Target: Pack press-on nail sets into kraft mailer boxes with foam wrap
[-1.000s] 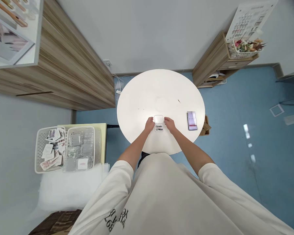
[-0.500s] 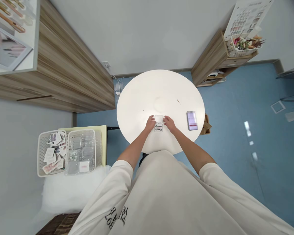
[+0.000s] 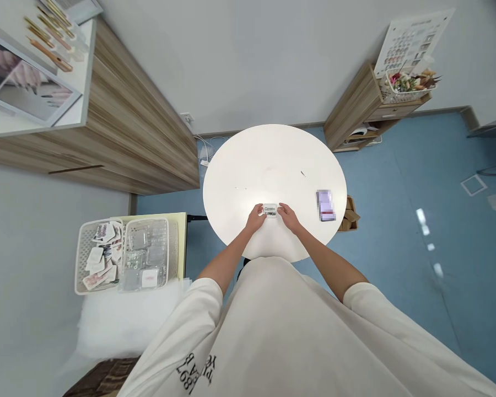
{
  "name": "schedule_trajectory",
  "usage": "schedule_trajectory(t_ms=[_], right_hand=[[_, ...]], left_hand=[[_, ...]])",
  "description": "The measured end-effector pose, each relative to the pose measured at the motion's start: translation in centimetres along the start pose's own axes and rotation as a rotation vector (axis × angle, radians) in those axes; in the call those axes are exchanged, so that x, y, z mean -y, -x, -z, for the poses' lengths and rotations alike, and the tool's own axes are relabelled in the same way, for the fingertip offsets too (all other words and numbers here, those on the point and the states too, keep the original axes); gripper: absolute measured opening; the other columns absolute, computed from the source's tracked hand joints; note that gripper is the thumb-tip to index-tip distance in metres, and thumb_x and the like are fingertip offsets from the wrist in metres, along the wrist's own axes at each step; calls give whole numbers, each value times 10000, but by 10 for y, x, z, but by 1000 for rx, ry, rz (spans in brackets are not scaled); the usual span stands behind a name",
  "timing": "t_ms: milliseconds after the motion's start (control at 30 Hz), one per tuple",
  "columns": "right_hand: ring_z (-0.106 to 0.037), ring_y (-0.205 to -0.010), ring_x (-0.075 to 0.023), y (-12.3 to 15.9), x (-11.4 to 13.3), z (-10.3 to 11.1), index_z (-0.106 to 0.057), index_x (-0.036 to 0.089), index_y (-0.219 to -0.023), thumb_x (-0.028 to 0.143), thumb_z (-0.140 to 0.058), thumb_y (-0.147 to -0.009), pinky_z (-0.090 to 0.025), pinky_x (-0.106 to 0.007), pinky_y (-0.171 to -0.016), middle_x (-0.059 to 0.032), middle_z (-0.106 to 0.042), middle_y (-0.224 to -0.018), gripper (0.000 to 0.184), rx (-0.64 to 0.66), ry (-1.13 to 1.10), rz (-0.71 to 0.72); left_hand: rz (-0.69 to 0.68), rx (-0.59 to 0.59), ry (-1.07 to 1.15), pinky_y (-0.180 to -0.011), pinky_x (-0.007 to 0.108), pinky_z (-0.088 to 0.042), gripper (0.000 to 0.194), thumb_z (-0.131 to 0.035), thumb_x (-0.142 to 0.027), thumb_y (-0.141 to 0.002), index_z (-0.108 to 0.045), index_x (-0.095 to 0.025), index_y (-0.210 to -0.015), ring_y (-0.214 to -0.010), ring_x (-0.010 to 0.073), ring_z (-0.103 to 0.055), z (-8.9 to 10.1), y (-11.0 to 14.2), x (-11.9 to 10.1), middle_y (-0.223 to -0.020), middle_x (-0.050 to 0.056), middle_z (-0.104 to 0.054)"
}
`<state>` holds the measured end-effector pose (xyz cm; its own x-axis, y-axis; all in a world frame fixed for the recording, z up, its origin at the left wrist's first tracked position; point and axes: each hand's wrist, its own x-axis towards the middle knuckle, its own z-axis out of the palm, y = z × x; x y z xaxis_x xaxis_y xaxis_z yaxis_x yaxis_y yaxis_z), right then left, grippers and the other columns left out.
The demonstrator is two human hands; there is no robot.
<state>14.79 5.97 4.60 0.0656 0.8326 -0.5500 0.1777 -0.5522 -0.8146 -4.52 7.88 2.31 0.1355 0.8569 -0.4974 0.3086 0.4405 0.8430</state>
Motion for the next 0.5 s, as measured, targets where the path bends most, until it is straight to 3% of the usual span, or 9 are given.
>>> schedule_trajectory(t_ms=[267,400,500], right_hand=[[-546,-1294,-245,12,-28,-8,-468,231,-1489,382,-542,-917,-441,-409,-1100,-103,-498,-1514,596,50,162,-8],[-481,-1357,-249,19,-37,-8,-459,208,-1502,349,-465,-960,-400,-403,-1137,-105,-453,-1540,560,64,427,93],[-397,-1419,-277,25,-41,-8,-418,184,-1535,307,-432,-975,-352,-434,-1160,-127,-390,-1582,574,135,713,173]], left_hand=[[55,57,-135,-1099,427,-437,591,-589,-154,-815,-500,-210,-1396,-1342,277,-523,-1,15,16,-1492,117,-518],[-131,66,-397,-1188,441,-353,594,-533,-124,-824,-509,-189,-1414,-1417,281,-439,2,27,18,-1520,117,-484],[-295,152,-580,-1218,476,-297,630,-512,-99,-817,-500,-193,-1440,-1471,291,-363,4,37,22,-1568,112,-435]])
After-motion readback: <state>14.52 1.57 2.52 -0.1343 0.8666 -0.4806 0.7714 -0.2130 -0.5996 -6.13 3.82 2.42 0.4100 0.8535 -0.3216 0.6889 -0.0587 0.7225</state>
